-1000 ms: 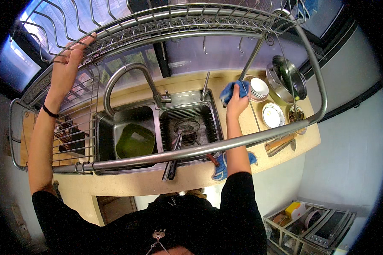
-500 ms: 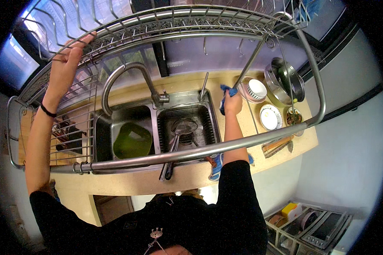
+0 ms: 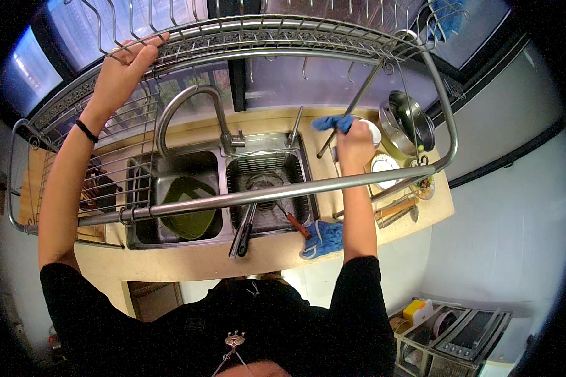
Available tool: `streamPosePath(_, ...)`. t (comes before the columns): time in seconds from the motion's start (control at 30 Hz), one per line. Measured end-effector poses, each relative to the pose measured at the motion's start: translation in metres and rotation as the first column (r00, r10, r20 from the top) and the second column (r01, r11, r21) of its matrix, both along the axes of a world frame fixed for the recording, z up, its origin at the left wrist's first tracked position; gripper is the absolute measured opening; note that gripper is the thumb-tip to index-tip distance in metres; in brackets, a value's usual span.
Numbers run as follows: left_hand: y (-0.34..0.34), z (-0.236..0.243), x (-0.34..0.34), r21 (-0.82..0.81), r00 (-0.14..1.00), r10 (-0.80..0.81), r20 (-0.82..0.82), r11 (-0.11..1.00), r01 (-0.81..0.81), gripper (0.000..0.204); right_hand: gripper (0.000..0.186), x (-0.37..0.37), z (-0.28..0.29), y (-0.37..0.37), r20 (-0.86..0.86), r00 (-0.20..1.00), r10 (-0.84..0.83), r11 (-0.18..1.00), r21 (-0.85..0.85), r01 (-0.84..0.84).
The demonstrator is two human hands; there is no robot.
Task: The person wipes a metal dish rack using a blue cloth, cleaning the rails and frame of the rack over a kitchen sink.
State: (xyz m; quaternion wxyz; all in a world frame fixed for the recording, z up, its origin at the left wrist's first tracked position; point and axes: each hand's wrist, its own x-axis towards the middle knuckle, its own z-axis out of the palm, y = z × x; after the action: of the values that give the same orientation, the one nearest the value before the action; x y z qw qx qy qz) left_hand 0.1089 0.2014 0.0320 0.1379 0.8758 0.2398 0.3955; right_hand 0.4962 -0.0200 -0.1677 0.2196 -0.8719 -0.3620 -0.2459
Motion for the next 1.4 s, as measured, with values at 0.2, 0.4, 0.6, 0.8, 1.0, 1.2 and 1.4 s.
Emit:
streamPosePath(0.2, -0.005, 0.007, -0.001, 0.003, 0.998, 0.013, -0.067, 1.000, -0.013, 0.048, 0.031, 0.038, 0.015, 0.027, -0.216, 0.970, -0.110, 0.953, -0.300, 0.041)
streamPosePath(0.4, 0.009, 0.003, -0.006, 0.116, 0.994, 0.053, -0.096, 0.992, -0.042, 0.050, 0.024, 0.036, 0.015, 0.025, -0.145, 0.983, -0.114, 0.905, -0.424, 0.042)
streamPosePath(0.6, -0.051, 0.029, 0.013, -0.222, 0.984, 0.179, -0.023, 0.959, -0.179, 0.043, 0.020, 0.014, 0.013, -0.019, 0.039, 0.998, -0.052, 0.897, -0.437, 0.064)
streamPosePath(0.8, -0.037, 0.021, 0.007, -0.106, 0.994, 0.111, -0.010, 0.988, -0.111, 0.045, 0.021, 0.000, 0.011, -0.063, 0.018, 0.997, -0.074, 0.848, -0.525, 0.072)
streamPosePath(1.0, -0.037, 0.019, 0.011, -0.159, 0.995, 0.087, 0.042, 0.984, -0.079, 0.040, 0.047, 0.040, 0.035, -0.007, -0.090, 0.996, -0.010, 0.961, -0.275, -0.015)
streamPosePath(1.2, -0.043, 0.028, 0.007, -0.266, 0.994, 0.091, -0.056, 0.958, -0.103, 0.035, 0.022, 0.039, 0.000, 0.021, 0.043, 0.999, 0.017, 0.893, -0.451, 0.004)
streamPosePath(1.4, -0.047, 0.021, 0.018, -0.226, 0.990, 0.141, 0.007, 0.965, -0.136, 0.043, 0.013, 0.013, -0.012, -0.043, 0.378, 0.922, 0.082, 0.888, -0.448, 0.104)
